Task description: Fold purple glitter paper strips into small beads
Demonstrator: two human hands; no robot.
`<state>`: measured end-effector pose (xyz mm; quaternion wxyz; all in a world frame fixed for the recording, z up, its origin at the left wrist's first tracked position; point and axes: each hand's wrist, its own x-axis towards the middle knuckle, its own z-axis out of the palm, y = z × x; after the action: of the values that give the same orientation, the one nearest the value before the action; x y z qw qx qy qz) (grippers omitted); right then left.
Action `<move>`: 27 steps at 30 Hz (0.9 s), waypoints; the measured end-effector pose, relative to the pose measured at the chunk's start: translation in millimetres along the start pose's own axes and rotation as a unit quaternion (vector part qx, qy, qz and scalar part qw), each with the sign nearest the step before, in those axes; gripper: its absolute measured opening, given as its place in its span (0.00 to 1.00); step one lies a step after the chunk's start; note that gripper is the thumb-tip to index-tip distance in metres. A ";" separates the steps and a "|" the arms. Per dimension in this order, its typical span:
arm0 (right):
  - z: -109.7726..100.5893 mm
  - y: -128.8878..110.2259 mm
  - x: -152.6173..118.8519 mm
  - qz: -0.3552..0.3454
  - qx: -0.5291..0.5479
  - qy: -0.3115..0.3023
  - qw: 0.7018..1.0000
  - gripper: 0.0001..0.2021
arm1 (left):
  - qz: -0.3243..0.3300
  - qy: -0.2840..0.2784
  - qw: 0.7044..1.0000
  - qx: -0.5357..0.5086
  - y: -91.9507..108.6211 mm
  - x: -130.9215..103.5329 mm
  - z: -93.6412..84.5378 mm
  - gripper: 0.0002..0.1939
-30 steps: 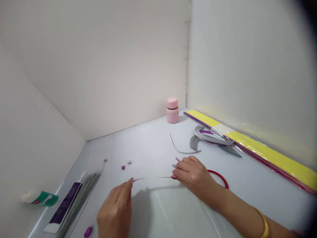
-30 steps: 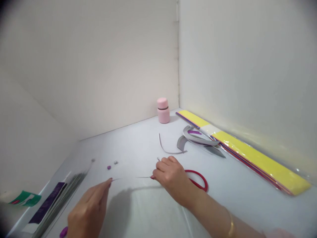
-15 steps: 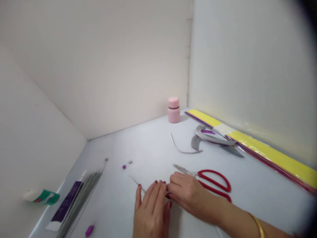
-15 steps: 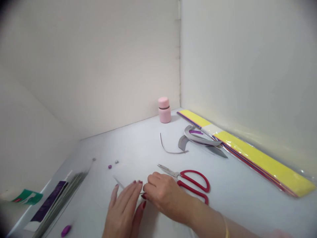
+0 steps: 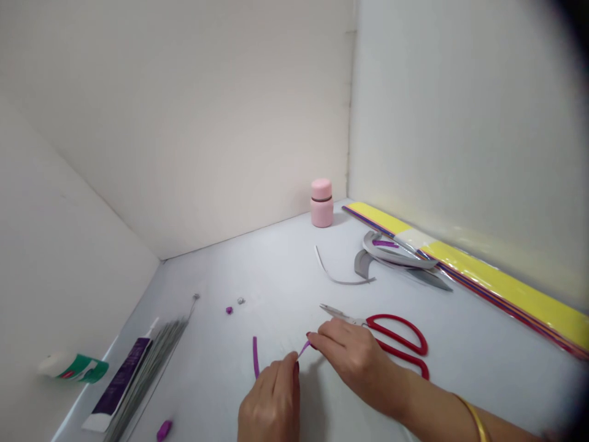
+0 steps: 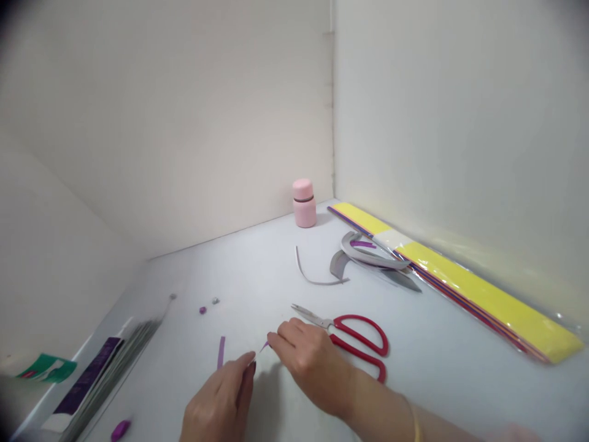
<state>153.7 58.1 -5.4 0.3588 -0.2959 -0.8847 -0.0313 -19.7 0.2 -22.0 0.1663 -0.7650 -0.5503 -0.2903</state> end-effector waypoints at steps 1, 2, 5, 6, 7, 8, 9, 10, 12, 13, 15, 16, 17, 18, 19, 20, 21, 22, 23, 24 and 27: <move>-0.5 -1.0 0.2 0.006 0.003 0.006 1.000 0.13 | -0.012 -0.001 1.000 -0.001 0.8 0.1 -0.2 0.07; -1.2 -2.0 0.6 0.016 0.002 0.011 1.000 0.14 | -0.019 -0.003 1.000 -0.002 1.2 0.5 -0.7 0.07; -3.6 -5.4 2.8 0.040 -0.015 0.025 0.999 0.14 | -0.018 0.006 1.000 0.000 2.1 3.6 -3.8 0.09; -4.3 -6.9 3.6 0.052 -0.006 0.026 0.998 0.14 | -0.015 0.022 1.000 -0.002 2.7 4.9 -4.9 0.08; -4.9 -8.4 4.3 0.069 0.020 0.024 0.997 0.13 | -0.015 0.039 0.999 -0.005 3.6 6.1 -5.8 0.07; -5.2 -10.2 5.1 0.097 0.065 0.016 0.993 0.12 | -0.017 0.053 0.998 -0.014 4.6 7.1 -6.5 0.07; -5.2 -11.9 5.8 0.139 0.130 0.002 0.982 0.11 | -0.024 0.060 0.997 -0.032 5.6 8.0 -7.1 0.07; -4.9 -13.7 6.5 0.193 0.209 -0.011 0.959 0.09 | -0.035 0.059 0.996 -0.058 6.6 8.7 -7.5 0.07; -3.8 -16.6 7.9 0.302 0.365 -0.032 0.880 0.06 | -0.073 0.035 0.988 -0.131 8.2 9.6 -8.3 0.07; -3.1 -17.7 8.6 0.344 0.426 -0.036 0.836 0.05 | -0.097 0.020 0.980 -0.174 8.8 9.9 -8.7 0.07; -2.4 -19.2 10.1 0.413 0.513 -0.036 0.752 0.05 | -0.159 -0.011 0.954 -0.255 10.1 10.3 -9.2 0.06; -2.6 -19.6 10.9 0.441 0.544 -0.036 0.713 0.06 | -0.196 -0.025 0.936 -0.291 11.0 10.3 -9.0 0.06; -3.0 -20.0 11.8 0.464 0.574 -0.043 0.673 0.07 | -0.235 -0.039 0.914 -0.327 11.9 10.3 -8.5 0.06; -3.6 -20.3 12.6 0.482 0.603 -0.051 0.633 0.08 | -0.274 -0.052 0.889 -0.363 13.0 10.3 -7.8 0.06; -4.4 -20.7 13.3 0.492 0.631 -0.057 0.597 0.09 | -0.310 -0.064 0.861 -0.398 14.1 10.4 -6.9 0.07; -5.0 -21.1 13.7 0.494 0.650 -0.055 0.575 0.10 | -0.341 -0.072 0.834 -0.428 15.1 10.6 -5.9 0.07; -5.6 -21.6 14.0 0.490 0.661 -0.049 0.566 0.10 | -0.365 -0.078 0.810 -0.453 16.1 11.1 -5.0 0.08; -5.9 -22.1 14.1 0.486 0.663 -0.041 0.568 0.10 | -0.383 -0.080 0.789 -0.474 17.1 11.9 -4.4 0.09; -6.2 -22.5 14.0 0.486 0.657 -0.033 0.576 0.10 | -0.399 -0.078 0.771 -0.490 18.1 13.0 -4.1 0.10; -6.3 -22.9 13.8 0.489 0.647 -0.030 0.584 0.10 | -0.414 -0.075 0.753 -0.506 19.0 14.2 -4.0 0.11; -6.8 -23.6 13.4 0.503 0.632 -0.041 0.588 0.10 | -0.449 -0.064 0.693 -0.560 21.9 18.3 -4.5 0.12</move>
<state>137.4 43.6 12.1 0.3780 -0.3934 -0.4057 0.7334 3.8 3.8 -5.6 -0.4786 -0.3950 -0.5730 -0.5354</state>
